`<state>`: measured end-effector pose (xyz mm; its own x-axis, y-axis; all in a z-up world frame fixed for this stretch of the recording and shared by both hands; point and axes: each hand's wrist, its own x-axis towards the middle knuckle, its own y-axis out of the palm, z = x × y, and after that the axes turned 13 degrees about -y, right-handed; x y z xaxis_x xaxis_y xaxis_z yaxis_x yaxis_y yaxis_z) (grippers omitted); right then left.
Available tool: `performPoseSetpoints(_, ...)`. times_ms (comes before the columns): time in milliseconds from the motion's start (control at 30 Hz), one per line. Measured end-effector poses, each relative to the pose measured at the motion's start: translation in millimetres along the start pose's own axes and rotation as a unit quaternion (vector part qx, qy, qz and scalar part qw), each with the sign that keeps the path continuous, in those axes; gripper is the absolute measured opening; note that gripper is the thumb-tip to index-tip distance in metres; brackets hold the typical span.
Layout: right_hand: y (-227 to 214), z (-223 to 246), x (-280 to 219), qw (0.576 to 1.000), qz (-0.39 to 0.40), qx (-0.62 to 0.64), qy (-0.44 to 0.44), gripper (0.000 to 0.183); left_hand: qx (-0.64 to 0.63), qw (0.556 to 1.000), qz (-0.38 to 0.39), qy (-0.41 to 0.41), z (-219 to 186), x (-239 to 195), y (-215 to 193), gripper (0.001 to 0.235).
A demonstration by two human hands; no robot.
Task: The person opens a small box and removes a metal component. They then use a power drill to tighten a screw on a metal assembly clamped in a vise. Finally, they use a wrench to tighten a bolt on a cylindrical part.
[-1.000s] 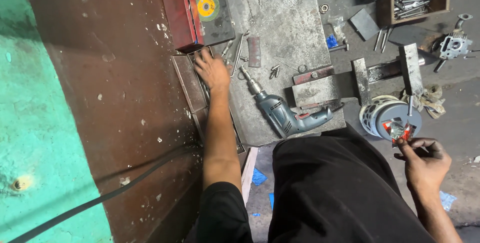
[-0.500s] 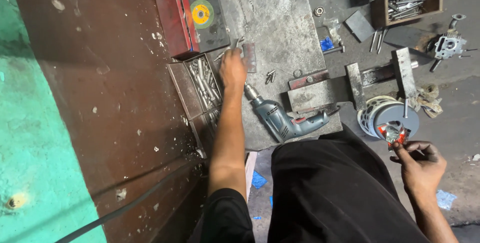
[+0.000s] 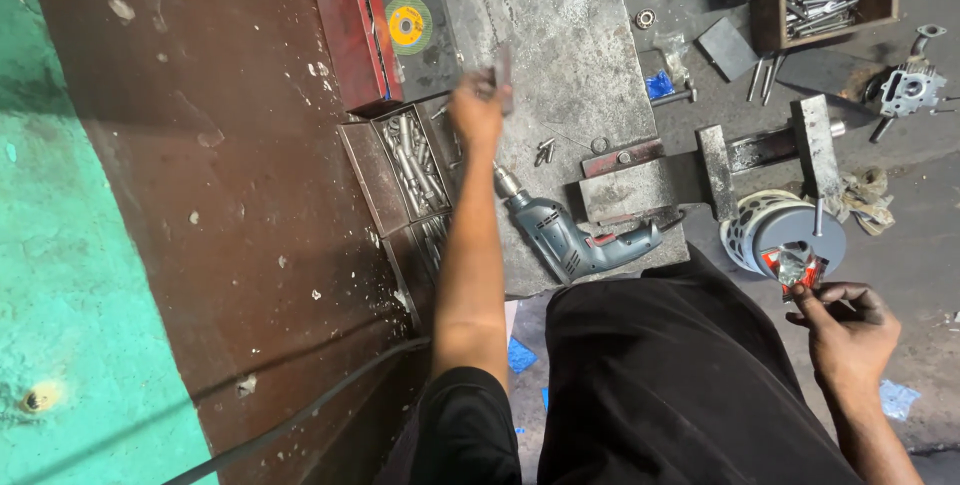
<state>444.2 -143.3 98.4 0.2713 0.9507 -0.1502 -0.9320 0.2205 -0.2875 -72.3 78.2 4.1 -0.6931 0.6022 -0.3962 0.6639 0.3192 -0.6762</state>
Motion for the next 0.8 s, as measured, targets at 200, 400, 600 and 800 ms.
performPoseSetpoints(200, -1, 0, -3, 1.000, 0.002, -0.013, 0.000, 0.020, -0.014, 0.995, -0.073, 0.061, 22, 26, -55, 0.023)
performPoseSetpoints(400, 2, 0, 0, 1.000, 0.009, -0.017, 0.008, 0.020, 0.235, 0.966, -0.037, 0.103, 47, 15, -52, 0.027)
performPoseSetpoints(600, 1, 10, 2, 0.999, 0.000, -0.035, 0.005, 0.018, 0.355, 0.924, -0.073, 0.124, 65, 22, -36, 0.028)
performPoseSetpoints(800, -5, 3, -1, 0.999, -0.023, 0.005, 0.022, 0.013, 0.397, 0.903, -0.081, 0.142, 23, -8, -52, 0.027)
